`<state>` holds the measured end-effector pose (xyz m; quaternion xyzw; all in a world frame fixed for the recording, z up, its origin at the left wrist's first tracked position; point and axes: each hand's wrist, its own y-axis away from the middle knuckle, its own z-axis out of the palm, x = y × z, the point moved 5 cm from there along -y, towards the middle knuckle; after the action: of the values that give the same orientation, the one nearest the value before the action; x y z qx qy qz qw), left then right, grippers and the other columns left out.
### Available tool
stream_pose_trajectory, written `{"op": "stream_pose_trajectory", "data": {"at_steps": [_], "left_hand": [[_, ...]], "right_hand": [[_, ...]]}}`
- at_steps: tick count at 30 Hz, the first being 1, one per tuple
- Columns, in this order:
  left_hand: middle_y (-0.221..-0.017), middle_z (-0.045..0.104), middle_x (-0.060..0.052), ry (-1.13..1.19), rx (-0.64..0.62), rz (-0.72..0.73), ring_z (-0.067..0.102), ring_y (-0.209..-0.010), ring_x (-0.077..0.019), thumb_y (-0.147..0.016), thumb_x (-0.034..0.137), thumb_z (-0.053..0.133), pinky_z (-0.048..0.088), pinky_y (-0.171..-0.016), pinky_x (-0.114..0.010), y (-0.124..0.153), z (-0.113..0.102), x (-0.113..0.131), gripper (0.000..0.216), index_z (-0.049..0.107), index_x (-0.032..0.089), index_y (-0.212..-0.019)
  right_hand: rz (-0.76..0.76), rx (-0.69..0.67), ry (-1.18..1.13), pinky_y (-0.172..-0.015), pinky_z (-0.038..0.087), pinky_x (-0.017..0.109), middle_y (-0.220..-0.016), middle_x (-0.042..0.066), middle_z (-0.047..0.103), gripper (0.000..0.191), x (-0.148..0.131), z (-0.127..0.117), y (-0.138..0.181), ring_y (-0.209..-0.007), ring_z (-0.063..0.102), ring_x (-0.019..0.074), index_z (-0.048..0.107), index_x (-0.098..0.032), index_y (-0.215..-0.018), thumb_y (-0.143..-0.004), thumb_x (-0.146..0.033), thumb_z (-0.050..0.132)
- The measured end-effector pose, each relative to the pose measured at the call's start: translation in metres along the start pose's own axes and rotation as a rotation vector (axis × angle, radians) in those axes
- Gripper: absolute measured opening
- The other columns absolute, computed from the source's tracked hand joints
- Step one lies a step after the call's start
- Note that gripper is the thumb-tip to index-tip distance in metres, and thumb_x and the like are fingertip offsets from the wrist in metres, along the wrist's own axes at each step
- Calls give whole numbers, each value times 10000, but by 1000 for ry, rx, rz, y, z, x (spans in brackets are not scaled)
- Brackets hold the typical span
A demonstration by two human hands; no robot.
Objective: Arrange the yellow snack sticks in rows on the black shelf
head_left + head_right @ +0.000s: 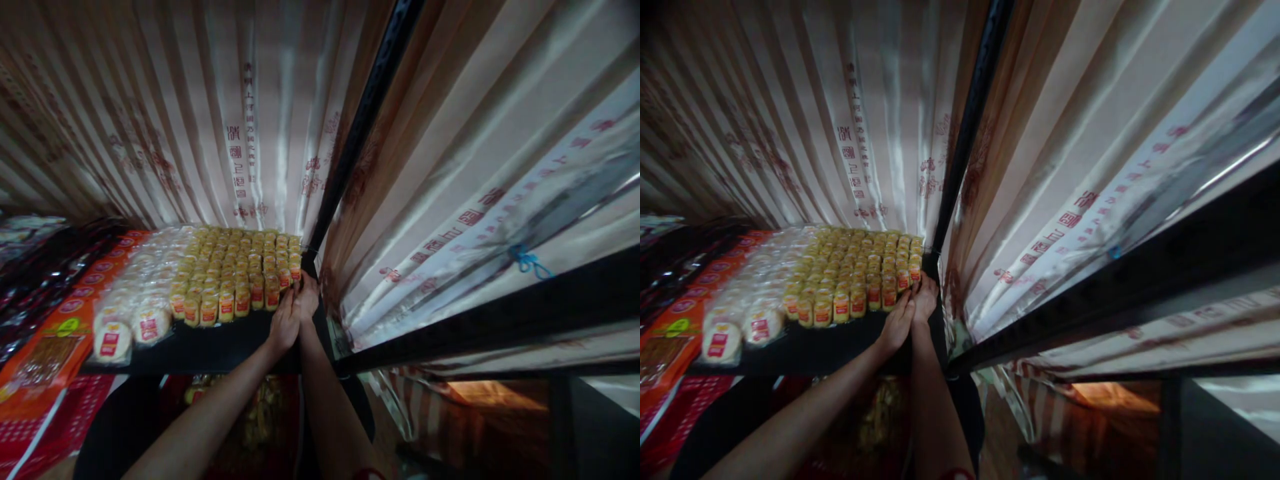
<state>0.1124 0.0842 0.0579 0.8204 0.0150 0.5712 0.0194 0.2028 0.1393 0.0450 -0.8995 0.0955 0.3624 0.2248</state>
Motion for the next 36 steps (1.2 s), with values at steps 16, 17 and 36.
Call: {"op": "stream_pose_trajectory", "data": {"at_steps": [16, 17, 36], "left_hand": [[-1386, 425, -96, -4, -11, -44, 368, -1298, -189, -883, 302, 373, 230, -1116, -353, 5, -1, 5, 456, 453, 143, -1303], [-1387, 425, -93, -4, -16, -47, 369, -1298, -186, -883, 307, 373, 227, -1116, -349, 5, 0, 4, 458, 451, 147, -1306], [-1134, 633, -41, -106, -5, 79, 594, -1012, -167, -872, 224, 350, 438, -920, -300, 81, -30, 0, 354, 530, 217, -1177]], "right_hand": [[18, 24, -158, -810, 428, 318, -952, 73, 631, 301, 2, -4, 1, -903, 557, 192, 582, -180, -1012, -826, -313, 387], [13, 25, -161, -817, 427, 320, -962, 73, 632, 304, 2, -4, 1, -910, 557, 192, 582, -179, -1019, -825, -309, 387], [-31, -6, -199, -900, 422, 348, -1075, 114, 587, 354, -22, -38, 78, -973, 546, 185, 565, -148, -1094, -824, -219, 348]]}}
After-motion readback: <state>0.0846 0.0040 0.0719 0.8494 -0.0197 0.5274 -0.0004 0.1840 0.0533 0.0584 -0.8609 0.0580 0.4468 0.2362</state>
